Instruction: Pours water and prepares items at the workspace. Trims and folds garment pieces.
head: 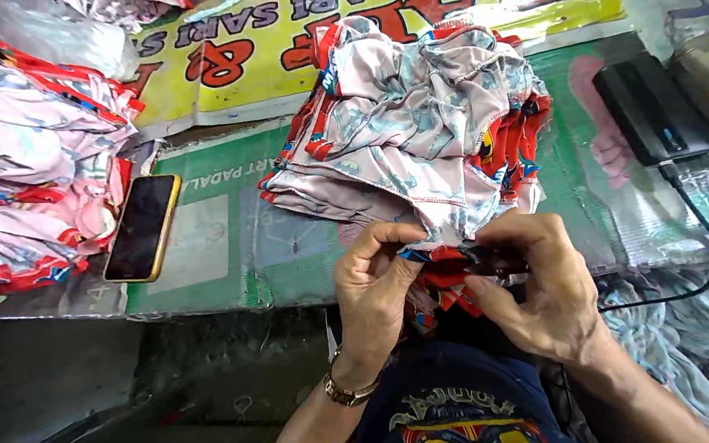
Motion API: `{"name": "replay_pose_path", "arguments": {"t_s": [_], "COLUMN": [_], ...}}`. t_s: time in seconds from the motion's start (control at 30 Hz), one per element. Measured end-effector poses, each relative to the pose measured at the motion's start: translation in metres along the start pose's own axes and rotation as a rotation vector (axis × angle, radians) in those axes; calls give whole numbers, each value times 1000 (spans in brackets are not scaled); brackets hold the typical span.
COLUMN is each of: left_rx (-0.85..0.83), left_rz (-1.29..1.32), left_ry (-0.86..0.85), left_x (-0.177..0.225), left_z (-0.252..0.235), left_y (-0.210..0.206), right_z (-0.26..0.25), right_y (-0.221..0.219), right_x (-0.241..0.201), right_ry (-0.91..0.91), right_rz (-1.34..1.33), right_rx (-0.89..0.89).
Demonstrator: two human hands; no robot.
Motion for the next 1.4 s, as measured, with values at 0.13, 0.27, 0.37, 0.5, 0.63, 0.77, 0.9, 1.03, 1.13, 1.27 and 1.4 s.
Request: {"name": "replay_pose_path", "arguments": {"t_s": [0.13,0.27,0.37,0.5,0.63,0.77,0.9,1.03,1.13,1.27,1.4], "left_rx": [-5,-13,-27,-42,-30,-15,-5,19,23,21,15], "left_rz": [49,25,2,-57,-163,-212,-260,-398,-449,-468,-475], "left_ry": [23,28,14,-32,-74,-90,-119,-203,-232,-240,-256], "left_x": [0,0,1,3,3,4,3,6,7,6,3], "left_z": [0,1,1,1,2,1,1,1,1,1,1], "left_y": [-1,-1,0,1,3,4,3,3,3,4,6], "right_z": [-6,-14,-18,-19,-19,-17,-18,-20,-19,-17,-16], "right_y": [-4,-7,-6,-5,-5,-4,-6,-6,-7,-8,-10], "right_x": [0,2,5,8,11,13,11,9,9,10,11], "right_ry": [64,110,104,99,101,104,118,142,165,180,147], "right_rz": [-19,0,-52,-100,-136,-121,-63,-22,13,35,-104], "right_rx": [27,15,21,8,18,-14,-28,-24,-6,10,34]}}
Point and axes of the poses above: each hand's wrist, its own z-axis away from the middle knuckle, its own y-axis out of the back of the hand, x = y × z, the point moved 2 cm from there along -z, towards the middle knuckle, and after that the axes turned 13 degrees about y, right-handed, at the moved point
